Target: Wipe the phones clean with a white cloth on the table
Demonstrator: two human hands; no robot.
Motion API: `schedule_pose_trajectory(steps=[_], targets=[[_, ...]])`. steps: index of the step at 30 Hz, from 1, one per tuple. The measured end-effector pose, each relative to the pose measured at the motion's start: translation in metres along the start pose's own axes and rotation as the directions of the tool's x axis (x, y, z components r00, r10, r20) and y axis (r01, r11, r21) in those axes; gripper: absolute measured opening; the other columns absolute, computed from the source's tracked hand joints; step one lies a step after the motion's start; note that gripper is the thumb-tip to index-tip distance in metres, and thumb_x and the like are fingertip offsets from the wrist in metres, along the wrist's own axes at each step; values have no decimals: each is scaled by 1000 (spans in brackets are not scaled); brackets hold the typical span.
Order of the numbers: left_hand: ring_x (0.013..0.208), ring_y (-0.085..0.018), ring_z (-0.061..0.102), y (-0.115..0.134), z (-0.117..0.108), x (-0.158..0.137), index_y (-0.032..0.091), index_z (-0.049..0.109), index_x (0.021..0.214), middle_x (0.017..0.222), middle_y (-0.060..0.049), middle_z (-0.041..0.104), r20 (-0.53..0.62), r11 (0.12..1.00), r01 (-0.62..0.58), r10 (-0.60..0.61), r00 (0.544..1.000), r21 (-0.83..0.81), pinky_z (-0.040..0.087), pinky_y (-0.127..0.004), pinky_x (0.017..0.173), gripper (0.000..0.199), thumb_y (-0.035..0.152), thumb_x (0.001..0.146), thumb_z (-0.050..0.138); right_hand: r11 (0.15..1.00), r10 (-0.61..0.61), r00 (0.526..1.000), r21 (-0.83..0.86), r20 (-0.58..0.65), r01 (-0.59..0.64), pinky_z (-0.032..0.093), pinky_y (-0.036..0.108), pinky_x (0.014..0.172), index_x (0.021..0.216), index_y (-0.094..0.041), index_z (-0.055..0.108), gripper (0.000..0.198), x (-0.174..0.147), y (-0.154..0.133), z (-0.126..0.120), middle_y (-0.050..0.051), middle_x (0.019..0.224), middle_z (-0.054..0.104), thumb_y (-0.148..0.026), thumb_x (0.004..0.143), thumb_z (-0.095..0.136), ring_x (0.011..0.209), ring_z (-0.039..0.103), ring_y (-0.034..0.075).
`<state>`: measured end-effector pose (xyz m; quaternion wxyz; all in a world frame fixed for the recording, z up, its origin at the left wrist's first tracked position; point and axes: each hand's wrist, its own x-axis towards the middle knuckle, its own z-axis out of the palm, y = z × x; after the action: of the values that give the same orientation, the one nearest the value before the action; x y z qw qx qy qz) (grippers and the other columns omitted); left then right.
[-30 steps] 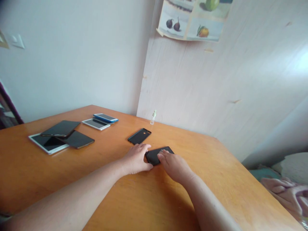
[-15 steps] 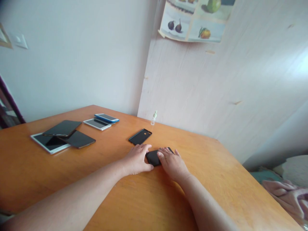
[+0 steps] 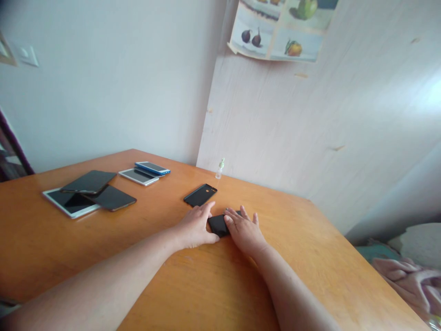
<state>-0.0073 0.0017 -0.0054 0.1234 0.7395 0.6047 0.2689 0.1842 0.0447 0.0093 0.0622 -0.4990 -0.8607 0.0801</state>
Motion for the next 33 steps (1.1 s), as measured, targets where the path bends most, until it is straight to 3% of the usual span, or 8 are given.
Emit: schedule_pose_trajectory(steps=[3, 9, 15, 17, 24, 26, 30, 33], targets=[[124, -36, 48, 0, 0, 0, 12, 29, 145, 127, -15, 59, 6, 1000, 7, -7, 1000, -11, 41, -41, 99, 104, 48, 58, 72, 996, 75, 996, -37, -40, -77, 6, 68, 110, 146, -26, 38, 58, 2, 8, 2, 3, 153, 35, -53, 99, 15, 145, 15, 30], [125, -36, 47, -2, 2, 1, 13, 32, 143, 138, -16, 50, -24, 999, -31, 31, 999, 7, 38, -43, 101, 93, 47, 64, 66, 957, -284, 957, 76, 62, 280, 5, 58, 115, 148, -26, 35, 57, -14, -20, 2, 5, 154, 30, -49, 100, 15, 144, 21, 23], [125, -36, 45, 0, -1, 0, 14, 30, 144, 126, -14, 59, 15, 1000, 4, -4, 1000, -10, 39, -41, 99, 102, 48, 58, 72, 991, 57, 997, -119, -46, -62, 9, 64, 112, 146, -20, 37, 55, 5, 23, 3, 10, 152, 34, -44, 101, 18, 143, 26, 26], [124, -35, 46, 1, -2, 0, 16, 31, 144, 125, -13, 59, 13, 1000, 5, -4, 1000, -19, 40, -42, 99, 100, 48, 59, 72, 987, 69, 996, -143, -51, -75, 13, 61, 113, 146, -16, 37, 56, 5, 25, 4, 13, 152, 35, -43, 101, 19, 142, 27, 27], [117, -34, 52, -2, 2, 1, 15, 33, 142, 132, -15, 55, -28, 1000, -30, 30, 999, 7, 40, -42, 98, 90, 45, 65, 67, 941, -340, 939, 17, 56, 339, 14, 49, 117, 147, -20, 37, 55, -21, -27, -4, 8, 153, 34, -43, 101, 16, 143, 26, 21], [117, -34, 52, -3, 2, 1, 16, 33, 142, 128, -15, 58, -15, 1000, -22, 22, 1000, 3, 40, -41, 97, 92, 47, 63, 69, 961, -274, 961, -10, 48, 275, 13, 51, 117, 146, -20, 39, 55, -17, -17, -4, 9, 152, 36, -42, 101, 16, 142, 27, 22], [122, -34, 49, -2, 0, 0, 15, 31, 143, 124, -13, 60, 5, 1000, -3, 3, 1000, -11, 40, -41, 99, 99, 48, 59, 72, 991, 47, 998, -125, -43, -53, 17, 57, 114, 143, -12, 42, 53, 0, 19, -1, 15, 150, 37, -38, 101, 22, 140, 31, 26], [122, -34, 49, -1, -1, 0, 15, 32, 143, 125, -13, 59, 3, 1000, -7, 7, 1000, -19, 39, -40, 100, 98, 46, 59, 72, 990, 61, 997, -125, -50, -67, 23, 55, 112, 138, -14, 48, 51, -3, 12, 0, 17, 148, 40, -38, 101, 24, 139, 33, 27]])
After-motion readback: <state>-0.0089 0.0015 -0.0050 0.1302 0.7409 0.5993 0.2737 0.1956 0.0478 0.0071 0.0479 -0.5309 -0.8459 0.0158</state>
